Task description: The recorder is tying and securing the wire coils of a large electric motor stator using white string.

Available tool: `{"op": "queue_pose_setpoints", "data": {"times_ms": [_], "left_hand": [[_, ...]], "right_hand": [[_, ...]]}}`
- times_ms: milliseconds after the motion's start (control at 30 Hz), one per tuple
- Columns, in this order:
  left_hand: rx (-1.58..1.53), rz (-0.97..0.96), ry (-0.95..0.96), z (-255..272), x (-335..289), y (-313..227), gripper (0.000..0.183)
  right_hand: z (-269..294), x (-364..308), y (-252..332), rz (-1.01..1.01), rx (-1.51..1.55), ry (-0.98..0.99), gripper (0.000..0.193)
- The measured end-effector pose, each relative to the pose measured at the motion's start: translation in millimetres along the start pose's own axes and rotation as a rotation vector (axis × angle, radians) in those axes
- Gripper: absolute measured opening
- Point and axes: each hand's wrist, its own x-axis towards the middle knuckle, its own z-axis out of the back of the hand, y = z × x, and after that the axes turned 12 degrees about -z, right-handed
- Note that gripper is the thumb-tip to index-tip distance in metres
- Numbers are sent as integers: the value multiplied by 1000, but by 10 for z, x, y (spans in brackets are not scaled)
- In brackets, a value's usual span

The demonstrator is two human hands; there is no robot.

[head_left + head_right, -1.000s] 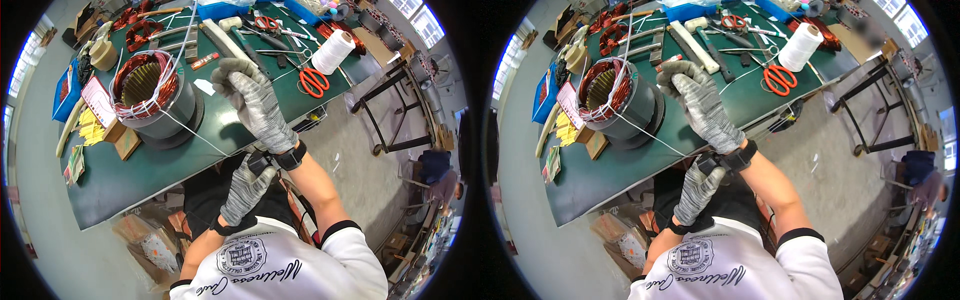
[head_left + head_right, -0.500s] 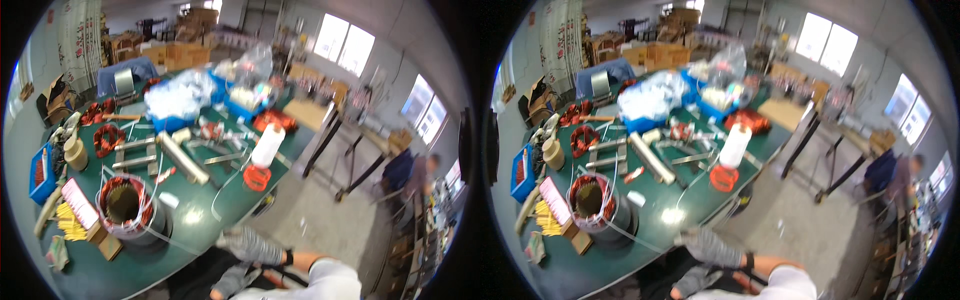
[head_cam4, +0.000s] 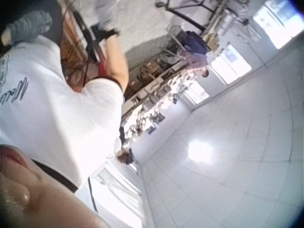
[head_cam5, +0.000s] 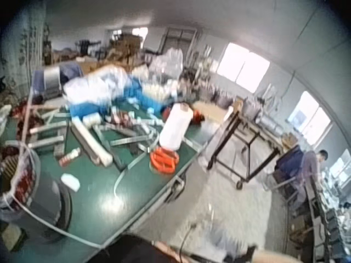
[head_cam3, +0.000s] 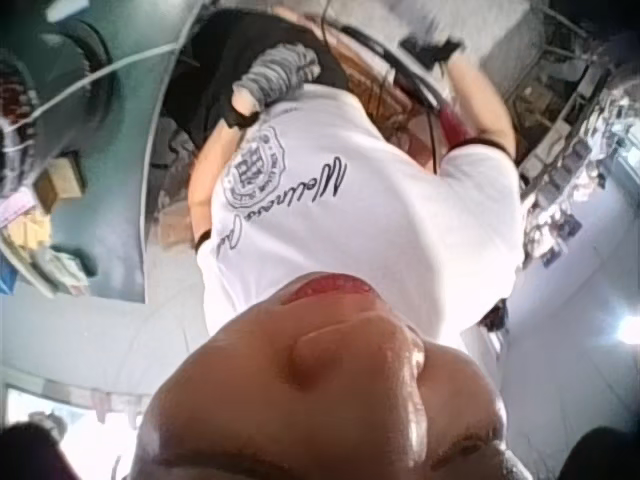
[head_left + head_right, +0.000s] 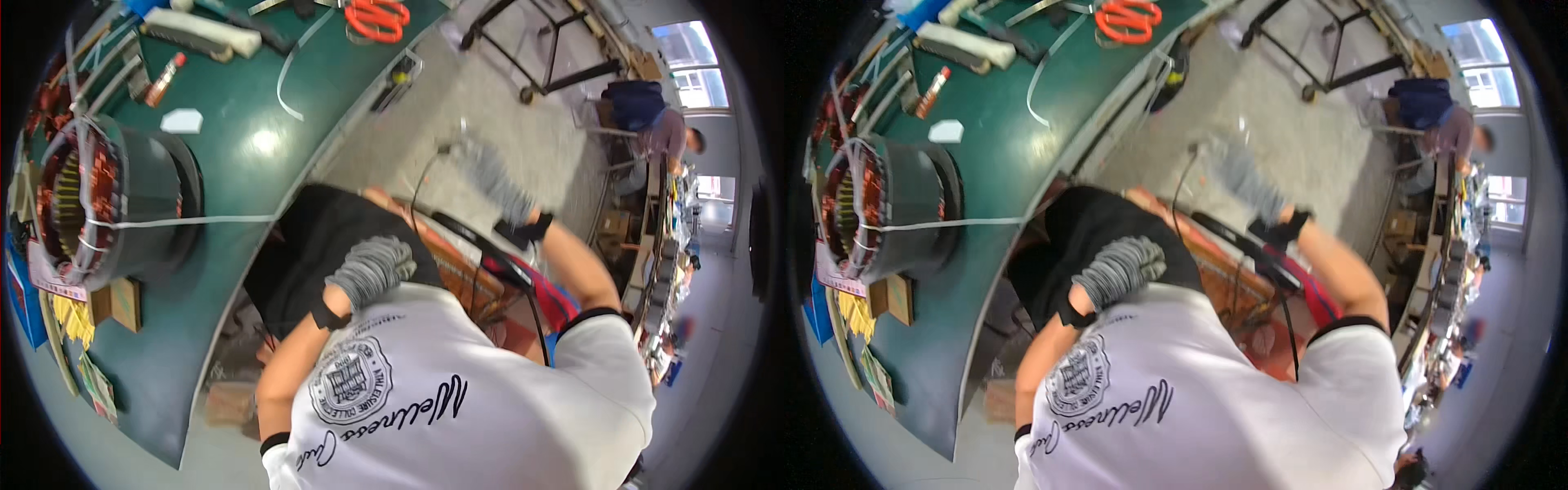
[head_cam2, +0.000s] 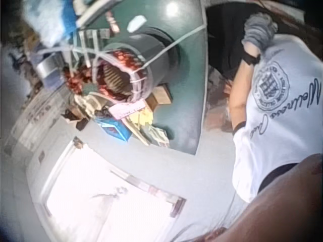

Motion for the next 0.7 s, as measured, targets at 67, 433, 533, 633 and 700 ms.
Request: {"op": "queue_pose_setpoints", "data": {"times_ms": [67,433,533,633,700], "left_hand": [[-45,147,-47,127,-123,-112,20],[-75,376,-441,198,-1129,-264,21],[-92,362,-448,93,-1121,-213,22],[-58,325,-494,52,-1008,-148,22],[-49,315,-518,79,-935,-152,21]], "right_hand": [[36,504,17,-549,828,368,24],[389,-198,709,162,132,1359,23],[4,-1062,478,42,153,1133,32],[171,-933,649,272,0,1485,16],[247,-1379,515,479,-33,1329,13]]}}
